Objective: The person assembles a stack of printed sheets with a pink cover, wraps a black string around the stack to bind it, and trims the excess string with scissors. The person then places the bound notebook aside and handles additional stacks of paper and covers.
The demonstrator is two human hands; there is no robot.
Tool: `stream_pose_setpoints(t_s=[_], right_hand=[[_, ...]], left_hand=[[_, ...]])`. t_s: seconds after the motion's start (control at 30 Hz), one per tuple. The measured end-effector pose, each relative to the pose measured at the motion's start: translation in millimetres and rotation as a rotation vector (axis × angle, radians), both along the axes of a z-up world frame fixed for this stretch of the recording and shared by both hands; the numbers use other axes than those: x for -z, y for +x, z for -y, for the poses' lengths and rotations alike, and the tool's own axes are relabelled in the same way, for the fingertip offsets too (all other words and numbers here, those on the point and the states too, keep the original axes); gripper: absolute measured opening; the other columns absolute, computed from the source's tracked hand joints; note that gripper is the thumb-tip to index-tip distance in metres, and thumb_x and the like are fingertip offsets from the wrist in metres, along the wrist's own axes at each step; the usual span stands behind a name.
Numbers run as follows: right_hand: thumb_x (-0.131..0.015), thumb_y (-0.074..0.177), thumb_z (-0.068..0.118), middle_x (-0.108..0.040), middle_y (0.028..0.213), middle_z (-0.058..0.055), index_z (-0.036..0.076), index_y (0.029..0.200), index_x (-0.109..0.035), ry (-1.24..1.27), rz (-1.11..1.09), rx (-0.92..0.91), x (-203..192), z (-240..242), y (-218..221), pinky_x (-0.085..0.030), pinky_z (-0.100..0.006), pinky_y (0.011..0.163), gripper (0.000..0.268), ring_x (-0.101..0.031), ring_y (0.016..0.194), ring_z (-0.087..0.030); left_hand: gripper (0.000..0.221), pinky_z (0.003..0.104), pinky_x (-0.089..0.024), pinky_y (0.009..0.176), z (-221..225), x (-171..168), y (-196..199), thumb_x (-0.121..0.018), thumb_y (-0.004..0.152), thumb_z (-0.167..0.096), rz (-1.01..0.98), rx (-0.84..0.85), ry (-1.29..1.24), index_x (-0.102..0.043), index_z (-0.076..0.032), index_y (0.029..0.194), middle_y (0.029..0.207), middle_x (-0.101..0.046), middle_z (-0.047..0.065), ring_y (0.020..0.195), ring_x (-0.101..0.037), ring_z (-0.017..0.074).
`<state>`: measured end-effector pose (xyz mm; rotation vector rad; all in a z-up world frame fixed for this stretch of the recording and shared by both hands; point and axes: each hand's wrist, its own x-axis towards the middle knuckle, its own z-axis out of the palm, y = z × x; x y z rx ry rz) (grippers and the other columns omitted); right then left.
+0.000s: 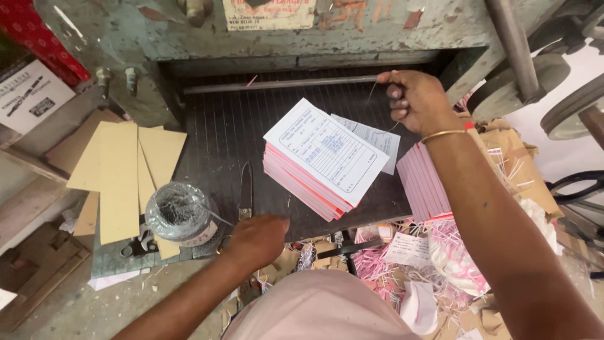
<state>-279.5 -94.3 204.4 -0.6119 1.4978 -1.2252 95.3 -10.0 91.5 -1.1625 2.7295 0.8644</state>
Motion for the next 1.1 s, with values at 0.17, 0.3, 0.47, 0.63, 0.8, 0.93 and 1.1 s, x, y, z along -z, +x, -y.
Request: stream_pose_setpoints(t_s=[0.17,0.3,0.47,0.63,0.8,0.93,1.1], right_hand=[[-0.047,0.104,0.027,-0.041,0.062,0.006,0.010,0.096,-0.068,-0.031,-0.053,-0.064,-16.1,-2.5,11.8,-0.025,-0.024,0.042,0.028,-0.029,0.047,-0.006],[-0.049,0.105,0.024,-0.048,0.064,0.003,0.007,0.093,-0.066,-0.146,-0.233,-0.109,-34.0,-8.6,24.8,-0.027,-0.026,0.042,0.027,-0.033,0.047,-0.007],[-0.044,0.102,0.025,-0.071,0.083,-0.014,0.005,0.082,-0.061,-0.018,-0.181,-0.174,-35.3,-29.2,48.7,-0.054,-0.036,0.055,0.033,-0.065,0.062,-0.024],[-0.056,0.090,0.012,-0.078,0.111,-0.018,-0.003,0.088,-0.071,-0.144,0.212,-0.467,-0.2,-55.9,76.1,-0.063,-0.040,0.093,0.022,-0.077,0.102,-0.026],[-0.076,0.091,0.006,-0.076,0.097,-0.014,-0.005,0.100,-0.077,-0.307,-0.046,-0.440,50.1,-60.0,107.8,-0.057,-0.029,0.086,0.014,-0.071,0.090,-0.017],[-0.082,0.082,0.006,-0.079,0.086,-0.007,0.000,0.095,-0.080,-0.334,-0.569,-0.220,73.3,-58.8,128.0,-0.056,-0.024,0.071,0.015,-0.069,0.076,-0.009],[-0.084,0.080,0.010,-0.080,0.085,-0.007,0.002,0.096,-0.081,-0.369,-0.671,0.009,85.3,-64.8,154.0,-0.058,-0.022,0.067,0.017,-0.072,0.071,-0.007]], left_hand=[[0.024,0.054,-0.054,0.084,25.4,-67.4,-5.3,-0.051,0.097,-0.026,0.098,-0.052,0.017,-0.068,-0.009,0.098,0.097,-0.072,0.018,0.094,-0.069,0.0400],[0.024,0.054,-0.054,0.081,48.2,-113.3,-16.5,-0.055,0.095,-0.028,-0.048,-0.088,-0.056,-0.070,-0.009,0.094,0.092,-0.073,0.017,0.090,-0.070,0.0397],[0.023,0.053,-0.055,0.082,73.1,-133.9,-39.0,-0.059,0.090,-0.026,-0.203,-0.129,-0.135,-0.073,-0.008,0.093,0.093,-0.073,0.018,0.089,-0.070,0.0402],[0.024,0.051,-0.056,0.082,94.0,-122.4,-63.2,-0.060,0.087,-0.025,-0.212,-0.097,-0.106,-0.074,-0.007,0.094,0.092,-0.073,0.019,0.089,-0.071,0.0398],[0.023,0.049,-0.056,0.078,122.7,-105.4,-86.1,-0.065,0.085,-0.026,-0.246,-0.003,-0.103,-0.075,-0.006,0.090,0.092,-0.073,0.018,0.089,-0.071,0.0377],[0.016,0.046,-0.056,0.077,147.5,-90.9,-99.1,-0.070,0.082,-0.023,-0.284,0.097,-0.099,-0.076,-0.010,0.089,0.090,-0.074,0.017,0.086,-0.072,0.0361],[0.020,0.047,-0.054,0.078,165.3,-68.3,-106.9,-0.081,0.079,-0.025,-0.374,0.128,-0.220,-0.077,-0.007,0.085,0.091,-0.074,0.016,0.086,-0.070,0.0370]])
